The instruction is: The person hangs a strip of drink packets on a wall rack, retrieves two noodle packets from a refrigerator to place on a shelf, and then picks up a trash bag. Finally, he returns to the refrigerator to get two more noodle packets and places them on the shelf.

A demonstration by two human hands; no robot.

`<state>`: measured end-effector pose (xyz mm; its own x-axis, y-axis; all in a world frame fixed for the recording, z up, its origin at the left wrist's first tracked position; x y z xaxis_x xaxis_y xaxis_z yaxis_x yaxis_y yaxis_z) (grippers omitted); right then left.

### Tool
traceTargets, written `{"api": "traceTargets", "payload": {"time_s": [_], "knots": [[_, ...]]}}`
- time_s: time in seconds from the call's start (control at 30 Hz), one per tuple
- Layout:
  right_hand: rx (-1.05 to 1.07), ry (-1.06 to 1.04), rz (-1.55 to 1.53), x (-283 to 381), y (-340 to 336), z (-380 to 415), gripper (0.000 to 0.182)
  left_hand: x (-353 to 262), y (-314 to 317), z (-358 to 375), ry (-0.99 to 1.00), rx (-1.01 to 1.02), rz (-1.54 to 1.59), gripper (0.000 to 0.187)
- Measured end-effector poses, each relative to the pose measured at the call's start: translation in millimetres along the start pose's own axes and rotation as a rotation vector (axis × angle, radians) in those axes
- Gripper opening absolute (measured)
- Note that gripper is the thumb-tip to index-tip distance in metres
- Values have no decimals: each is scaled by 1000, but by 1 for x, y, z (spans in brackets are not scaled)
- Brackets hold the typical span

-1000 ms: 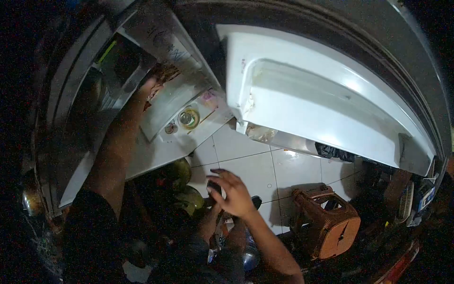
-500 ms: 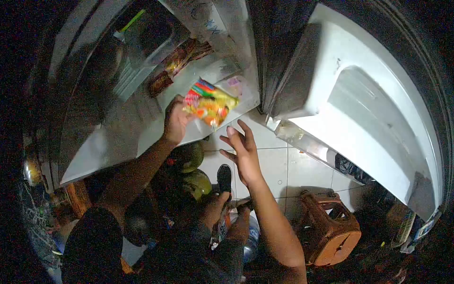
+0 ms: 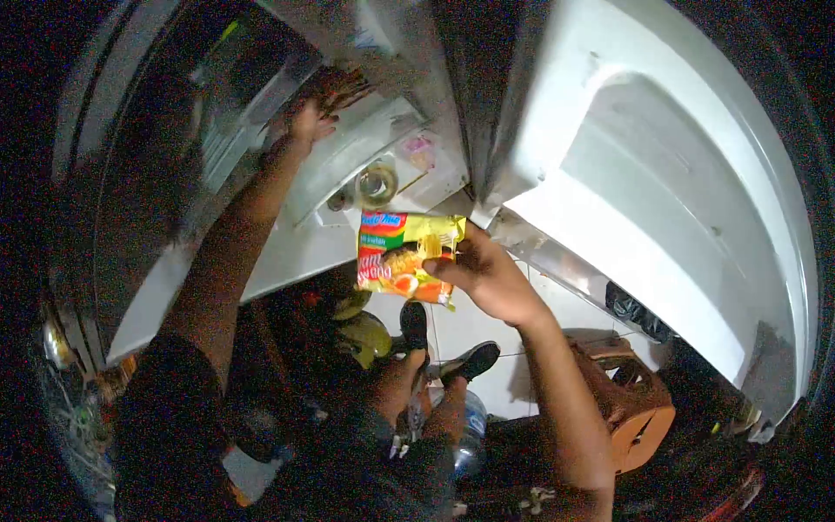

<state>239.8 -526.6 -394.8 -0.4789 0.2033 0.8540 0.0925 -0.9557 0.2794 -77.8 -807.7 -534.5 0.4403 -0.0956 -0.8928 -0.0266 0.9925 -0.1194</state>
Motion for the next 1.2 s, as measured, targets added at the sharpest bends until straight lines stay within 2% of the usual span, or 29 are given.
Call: {"api": "traceTargets", "payload": {"time_s": [0.1, 0.33, 0.5, 0.6, 0.73, 0.8, 0.9, 0.97, 1.0, 1.03, 1.07, 1.13, 1.2], "knots": [[168, 28, 81, 5, 0, 10, 41, 2, 7, -43, -3, 52, -36, 53], [132, 19, 61, -23, -2, 40, 40, 1, 21, -71, -6, 131, -84, 56], [90, 55, -100, -65, 16, 61, 41, 13, 35, -82, -10, 149, -69, 58], [62, 78, -44, -80, 35, 71, 43, 14, 48, -86, 5, 163, -58, 59], [17, 99, -139, -67, 44, 77, 41, 19, 58, -84, 49, 203, -52, 62], [5, 44, -126, -64, 44, 74, 40, 25, 58, -77, 78, 217, -29, 63], [-131, 1, -237, -35, 50, 77, 41, 47, 41, -39, 121, 205, 13, 65], [-189, -30, -213, -24, 65, 91, 41, 66, 16, 21, 111, 63, -85, 73], [-249, -45, -207, -12, 72, 98, 42, 72, 24, 65, -246, 103, 254, 68], [-285, -63, -176, 1, 80, 107, 42, 97, 8, 76, -260, 291, 240, 64], [-320, -89, -134, 22, 90, 116, 43, 80, 6, 116, -212, 386, 268, 68], [-343, -117, -96, 57, 106, 153, 43, 128, -25, 152, -444, 570, 607, 63], [-335, -162, -64, 102, 123, 183, 43, 69, -53, 259, -316, 662, 709, 47]]}}
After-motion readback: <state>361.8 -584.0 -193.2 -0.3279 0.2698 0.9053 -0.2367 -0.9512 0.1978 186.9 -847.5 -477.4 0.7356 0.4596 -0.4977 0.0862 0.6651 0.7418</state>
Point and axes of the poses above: each hand's wrist, its own z-axis away from the middle knuckle, its own y-axis out of the palm, x = y × z, the point moved 5 cm from there along -z, towards the middle knuckle, and after that the axes turned 6 degrees about z, right-handed, at the moved point
